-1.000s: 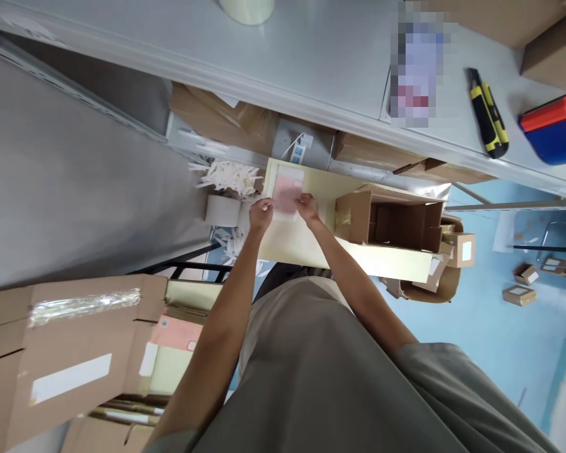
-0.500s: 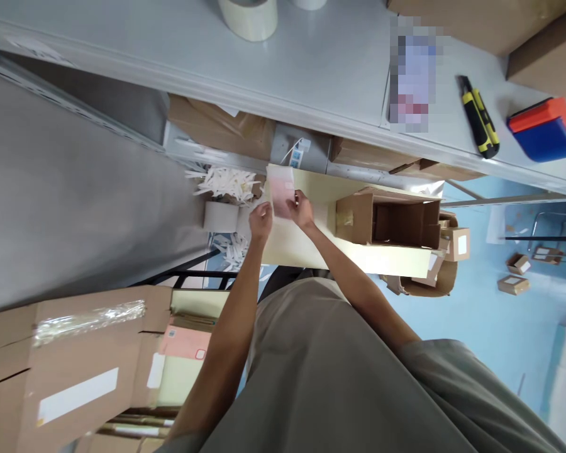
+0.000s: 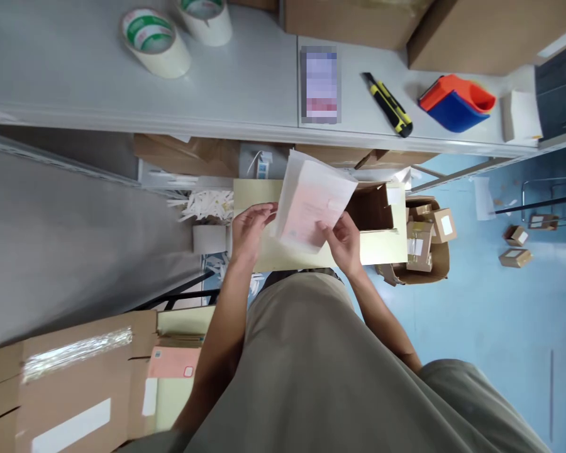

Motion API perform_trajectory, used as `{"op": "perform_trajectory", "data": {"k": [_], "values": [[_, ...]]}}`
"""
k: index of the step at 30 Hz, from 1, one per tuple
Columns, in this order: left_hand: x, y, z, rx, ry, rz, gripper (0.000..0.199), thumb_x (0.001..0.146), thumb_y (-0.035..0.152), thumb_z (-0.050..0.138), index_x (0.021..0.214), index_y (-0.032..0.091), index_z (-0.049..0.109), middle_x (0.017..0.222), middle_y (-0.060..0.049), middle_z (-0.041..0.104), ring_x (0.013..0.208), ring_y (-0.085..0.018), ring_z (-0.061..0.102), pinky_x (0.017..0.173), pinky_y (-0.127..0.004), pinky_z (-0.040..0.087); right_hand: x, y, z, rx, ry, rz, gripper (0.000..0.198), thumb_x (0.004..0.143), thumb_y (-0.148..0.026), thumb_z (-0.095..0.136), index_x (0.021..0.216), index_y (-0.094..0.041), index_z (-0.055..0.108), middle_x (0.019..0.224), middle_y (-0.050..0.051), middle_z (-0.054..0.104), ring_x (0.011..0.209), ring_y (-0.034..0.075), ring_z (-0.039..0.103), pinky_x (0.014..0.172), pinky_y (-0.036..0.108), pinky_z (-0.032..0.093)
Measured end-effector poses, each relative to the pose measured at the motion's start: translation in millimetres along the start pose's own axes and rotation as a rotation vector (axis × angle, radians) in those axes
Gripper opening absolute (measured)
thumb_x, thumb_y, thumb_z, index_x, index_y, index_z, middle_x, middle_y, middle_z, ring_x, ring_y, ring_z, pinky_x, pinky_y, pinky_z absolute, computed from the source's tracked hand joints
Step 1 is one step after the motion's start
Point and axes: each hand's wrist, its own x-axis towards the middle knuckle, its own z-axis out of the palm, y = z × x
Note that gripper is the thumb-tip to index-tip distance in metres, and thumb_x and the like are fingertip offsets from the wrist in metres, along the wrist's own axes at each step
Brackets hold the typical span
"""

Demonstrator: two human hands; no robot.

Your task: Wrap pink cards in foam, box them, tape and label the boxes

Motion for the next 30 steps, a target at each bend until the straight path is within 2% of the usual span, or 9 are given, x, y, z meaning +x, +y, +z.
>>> {"op": "perform_trajectory", "data": {"k": [4,7,15,22,30], "values": [[-18.7,31.1,45.3,-0.122,-0.040,-0.010,0.024,0.083,0.043,0.083,0.093,0.022,0.079,0.109,-0.008,0.086,0.115,-0.028,0.082,0.109,-0.048,0.065,-1.5,-9.8,-44.3,0.005,0.059,0.013,0.042,0.101,-0.062,0.082,0.122,-0.028,0.071,0.119,0.008,0.082,0.115,0.027,0.078,0.100,0.041,0.067],[-27.9,44.0,76.6,-0.180,-0.049,-0.032,0.029,0.080,0.048,0.088,0.088,0.021,0.081,0.104,-0.010,0.086,0.112,-0.029,0.082,0.106,-0.046,0.065,-1.8,-10.5,-73.1,0.022,0.078,0.023,0.045,0.100,-0.064,0.082,0.123,-0.027,0.071,0.123,0.009,0.082,0.118,0.028,0.078,0.103,0.044,0.066],[-35.5,41.1,141.1,-0.172,-0.084,-0.034,0.023,0.077,0.041,0.092,0.087,0.022,0.084,0.104,-0.008,0.087,0.111,-0.028,0.081,0.109,-0.046,0.063,6.7,-4.7,-135.3,0.064,0.031,0.007,0.045,0.099,-0.064,0.083,0.125,-0.030,0.071,0.123,0.008,0.082,0.121,0.029,0.078,0.105,0.047,0.066],[-39.9,38.6,171.2,-0.098,-0.082,-0.038,0.023,0.078,0.042,0.089,0.087,0.022,0.083,0.103,-0.009,0.085,0.109,-0.028,0.080,0.102,-0.042,0.064,16.6,1.6,-168.1,0.060,0.008,0.041,0.048,0.099,-0.064,0.083,0.129,-0.029,0.070,0.126,0.009,0.082,0.124,0.029,0.078,0.112,0.051,0.066],[-41.9,37.3,185.8,-0.084,-0.031,-0.047,0.019,0.076,0.038,0.086,0.084,0.022,0.080,0.098,-0.006,0.082,0.099,-0.024,0.078,0.091,-0.037,0.065,24.9,3.9,-184.6,0.083,-0.037,0.020,0.048,0.100,-0.065,0.082,0.129,-0.029,0.070,0.130,0.009,0.082,0.131,0.030,0.076,0.111,0.050,0.066]]}}
